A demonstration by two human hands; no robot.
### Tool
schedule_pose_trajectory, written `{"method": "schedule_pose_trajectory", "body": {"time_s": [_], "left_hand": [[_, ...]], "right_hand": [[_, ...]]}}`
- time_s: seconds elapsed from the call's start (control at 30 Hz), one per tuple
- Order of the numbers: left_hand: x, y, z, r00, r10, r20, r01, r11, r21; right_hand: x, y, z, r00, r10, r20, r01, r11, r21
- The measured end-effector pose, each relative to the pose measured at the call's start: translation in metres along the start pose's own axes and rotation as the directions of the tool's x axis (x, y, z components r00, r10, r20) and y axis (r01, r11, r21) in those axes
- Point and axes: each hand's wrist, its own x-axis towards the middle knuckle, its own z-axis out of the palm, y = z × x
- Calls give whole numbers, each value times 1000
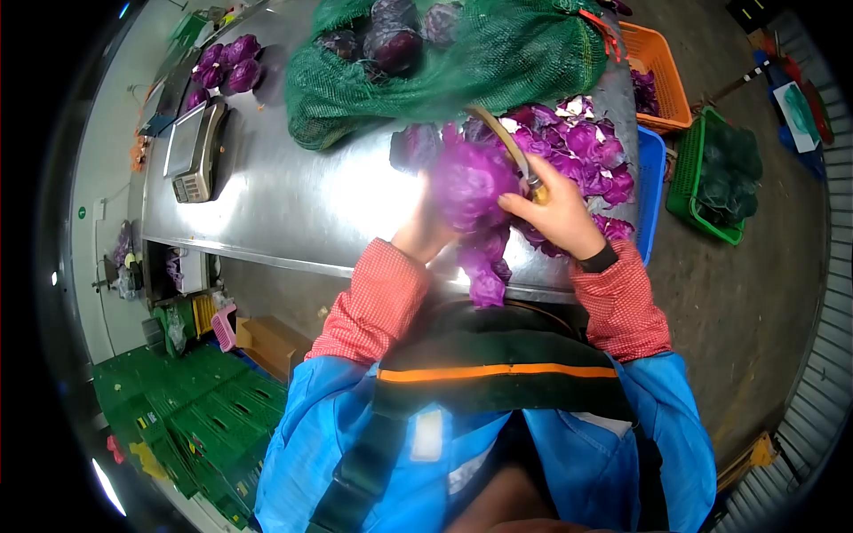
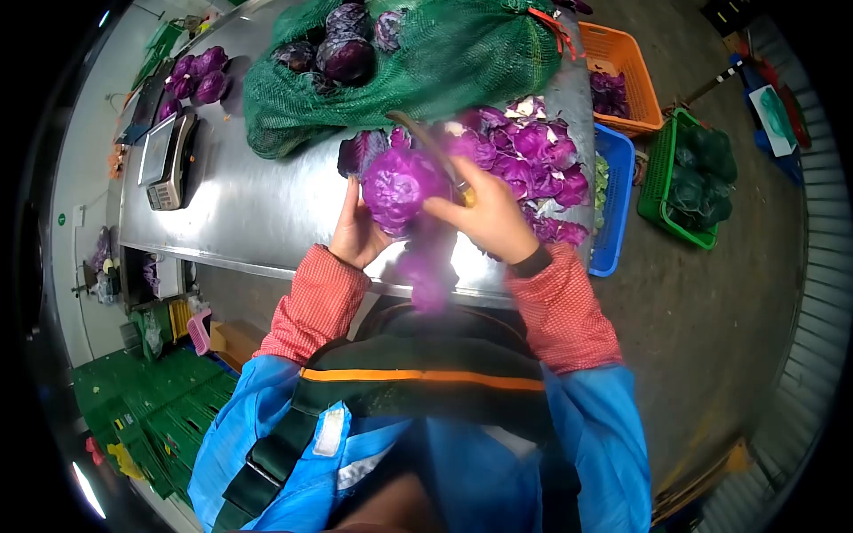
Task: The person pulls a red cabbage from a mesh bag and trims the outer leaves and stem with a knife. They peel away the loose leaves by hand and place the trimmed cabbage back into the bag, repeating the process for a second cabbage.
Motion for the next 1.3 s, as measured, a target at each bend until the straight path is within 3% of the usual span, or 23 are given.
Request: {"method": "schedule_pose_trajectory", "body": {"time_s": [0.03, 0.1, 0.17, 0.27, 0.37, 0.4, 0.43, 0.5, 0.53, 0.57, 0.6, 0.63, 0.67, 0.7, 0.73, 0.77, 0.83, 0.87, 0.97, 1.03, 1.1, 1.23, 1.3], "left_hand": [[2, 0, -3, 997, 76, -2, -76, 996, 55], [2, -12, -20, 993, 41, -109, -52, 993, -105], [-6, -23, -25, 986, 5, -169, -57, 952, -302], [-7, -25, -30, 964, 10, -266, -113, 921, -373], [-17, -9, -33, 917, 22, -398, -227, 850, -476], [-20, -2, -36, 899, 16, -438, -267, 814, -517], [-25, 2, -51, 879, 81, -470, -338, 800, -495], [-42, 14, -93, 846, 171, -505, -440, 759, -480], [-47, 19, -113, 705, 241, -667, -552, 777, -303], [-53, 21, -143, 683, 299, -666, -601, 748, -281], [-59, 22, -162, 677, 291, -676, -628, 707, -325], [-60, 23, -172, 674, 282, -683, -651, 663, -369], [-53, 24, -173, 581, 178, -794, -628, 719, -298], [-44, 24, -174, 460, 84, -884, -588, 775, -233], [-34, 12, -197, 535, 121, -836, -413, 901, -134], [-14, 9, -191, 507, 209, -836, -327, 944, 38], [34, 5, -171, 593, 478, -648, -96, 841, 533], [56, 13, -118, 674, 523, -522, -137, 783, 607], [122, 4, -69, 910, 316, -267, -93, 785, 613], [166, -37, -54, 804, 581, -125, -119, 363, 924], [191, -52, -29, 815, 573, -92, -125, 328, 937], [234, -83, 14, 833, 550, 61, -234, 250, 940], [271, -106, 29, 832, 548, 89, -293, 296, 909]], "right_hand": [[4, 3, 7, 1000, 22, -18, -23, 999, -25], [3, 4, 18, 996, -69, -64, 63, 995, -80], [4, -8, 18, 995, 97, -30, -96, 994, 43], [8, -19, 19, 988, 155, 24, -151, 981, -120], [11, -12, 30, 994, 42, 102, -58, 986, 154], [11, -7, 34, 987, 108, 120, -140, 941, 308], [8, 13, 40, 988, 130, 84, -150, 940, 307], [-1, 16, 43, 964, 234, 128, -209, 961, -181], [-13, 44, 55, 989, 39, 144, -6, 974, -228], [-22, 40, 63, 973, 98, 210, -40, 963, -265], [-36, 55, 75, 934, 80, 349, 71, 914, -399], [-48, 72, 90, 916, -111, 385, 293, 840, -456], [-47, 32, 90, 890, -179, 419, 366, 829, -422], [-55, 51, 102, 872, 57, 486, 228, 832, -506], [-57, 55, 106, 878, 48, 477, 250, 802, -542], [-58, 57, 107, 883, 41, 467, 270, 771, -577], [-58, 64, 98, 924, 65, 377, 211, 734, -645], [-58, 66, 93, 941, 75, 330, 180, 713, -677], [-66, 75, 80, 978, 75, 192, 104, 624, -774], [-73, 78, 66, 997, 31, 77, 45, 568, -822], [-79, 82, 44, 998, -69, 9, 46, 549, -835], [-95, 101, -13, 996, -79, -42, 6, 526, -851], [-99, 112, -50, 979, -175, -104, -7, 482, -876]]}}
